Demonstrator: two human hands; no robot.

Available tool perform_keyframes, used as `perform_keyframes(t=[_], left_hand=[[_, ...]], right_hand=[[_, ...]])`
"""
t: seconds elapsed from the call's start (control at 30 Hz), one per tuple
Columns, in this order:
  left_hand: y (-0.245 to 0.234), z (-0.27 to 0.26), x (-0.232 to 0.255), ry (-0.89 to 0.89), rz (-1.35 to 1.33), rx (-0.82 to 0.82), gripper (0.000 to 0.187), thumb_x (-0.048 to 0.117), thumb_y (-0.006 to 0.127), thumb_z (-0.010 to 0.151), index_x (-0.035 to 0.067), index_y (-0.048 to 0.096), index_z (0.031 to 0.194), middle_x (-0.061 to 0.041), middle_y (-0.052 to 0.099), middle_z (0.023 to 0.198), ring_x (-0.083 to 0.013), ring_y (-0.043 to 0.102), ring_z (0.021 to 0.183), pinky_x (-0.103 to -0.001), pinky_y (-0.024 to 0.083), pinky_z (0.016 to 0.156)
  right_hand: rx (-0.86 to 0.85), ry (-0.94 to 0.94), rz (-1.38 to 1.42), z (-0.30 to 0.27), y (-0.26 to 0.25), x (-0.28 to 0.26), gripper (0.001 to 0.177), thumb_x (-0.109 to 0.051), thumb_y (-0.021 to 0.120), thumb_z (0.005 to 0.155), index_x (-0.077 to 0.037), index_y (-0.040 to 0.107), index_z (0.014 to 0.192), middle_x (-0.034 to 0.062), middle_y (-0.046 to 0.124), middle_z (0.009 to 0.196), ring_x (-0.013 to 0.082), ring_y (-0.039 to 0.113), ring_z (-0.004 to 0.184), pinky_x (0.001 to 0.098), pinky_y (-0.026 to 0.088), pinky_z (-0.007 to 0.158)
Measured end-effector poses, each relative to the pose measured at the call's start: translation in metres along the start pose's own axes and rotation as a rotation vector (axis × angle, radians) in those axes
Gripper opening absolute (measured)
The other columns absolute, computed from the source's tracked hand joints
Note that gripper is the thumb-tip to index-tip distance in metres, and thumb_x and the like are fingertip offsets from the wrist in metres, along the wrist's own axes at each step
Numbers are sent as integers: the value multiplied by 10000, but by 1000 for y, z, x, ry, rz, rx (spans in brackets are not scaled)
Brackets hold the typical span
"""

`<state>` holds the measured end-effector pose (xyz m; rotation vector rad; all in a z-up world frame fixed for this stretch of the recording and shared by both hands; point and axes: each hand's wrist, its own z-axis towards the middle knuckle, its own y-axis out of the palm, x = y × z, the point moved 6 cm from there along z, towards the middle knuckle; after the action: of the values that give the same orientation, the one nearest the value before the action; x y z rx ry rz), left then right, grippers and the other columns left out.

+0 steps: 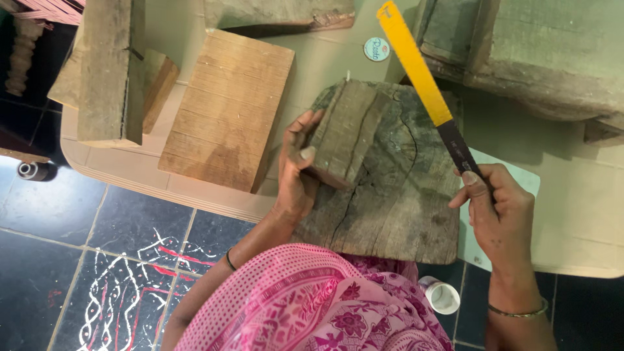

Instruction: The person uses a yellow and black hand saw to cut a small rectangular piece of wood placed on a larger wooden block. After sawing, the person wipes the block with a white cloth and then resumes sawing the wood.

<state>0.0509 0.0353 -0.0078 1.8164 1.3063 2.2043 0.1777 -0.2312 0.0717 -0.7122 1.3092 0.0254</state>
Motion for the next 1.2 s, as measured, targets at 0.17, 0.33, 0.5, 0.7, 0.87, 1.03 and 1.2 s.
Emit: perform_keyframes(t=[0.17, 0.33, 0.5, 0.7, 0.87, 1.03, 1.2], left_hand=[[-3, 0, -8, 38, -77, 29, 880, 480, 659, 834, 26, 363, 1528, -238, 434, 1548, -346, 446, 1440, -486, 387, 1200], [-21, -8, -25, -92, -266, 105, 730, 511, 554, 919, 27, 448, 1455, -202, 528, 1430, -341, 534, 1336, -504, 447, 1138], [-22, -12, -28, -127, -553, -16, 644, 535, 431, 1022, -16, 515, 1345, -180, 601, 1303, -353, 599, 1238, -542, 485, 1064], [-18, -17, -7, -219, -469, 119, 745, 608, 446, 957, 47, 489, 1446, -130, 594, 1420, -316, 592, 1310, -563, 496, 1101], [-23, -20, -8, -266, -514, 101, 796, 634, 462, 929, 63, 442, 1483, -156, 556, 1455, -346, 608, 1289, -570, 557, 998], [-20, -20, -6, -262, -504, -29, 914, 663, 506, 921, 28, 391, 1567, -268, 540, 1486, -471, 610, 1258, -499, 603, 927], [-27, -22, -12, -297, -505, -6, 924, 612, 598, 794, 93, 378, 1526, -148, 531, 1477, -395, 574, 1286, -578, 558, 932]], right_hand=[[45, -26, 131, -19, -10, 9, 208, -180, 560, 1115, 12, 637, 1093, 40, 669, 732, 0, 430, 521, 171, 331, 479], [-19, -29, 156, -41, 9, 24, 227, -212, 540, 1080, -4, 621, 1047, 35, 689, 707, 10, 474, 483, 175, 363, 432], [-208, -214, 117, -59, 47, 18, 225, -218, 519, 1064, -27, 635, 1030, -8, 719, 723, 3, 535, 485, 173, 429, 423], [-369, -176, 135, -54, 71, 11, 200, -171, 529, 1065, -11, 642, 1099, -5, 708, 737, 27, 522, 516, 195, 435, 453], [-335, -59, -65, -27, 79, 12, 161, -140, 561, 1005, -29, 675, 1031, 2, 722, 658, 51, 490, 395, 240, 372, 351], [-170, -34, -130, -2, 62, 2, 173, -154, 555, 1051, -15, 657, 1044, 20, 694, 640, 44, 474, 424, 243, 355, 375], [-41, -15, -92, 6, 43, -4, 193, -179, 553, 1080, -6, 639, 1070, 27, 689, 680, 24, 480, 463, 212, 365, 405]])
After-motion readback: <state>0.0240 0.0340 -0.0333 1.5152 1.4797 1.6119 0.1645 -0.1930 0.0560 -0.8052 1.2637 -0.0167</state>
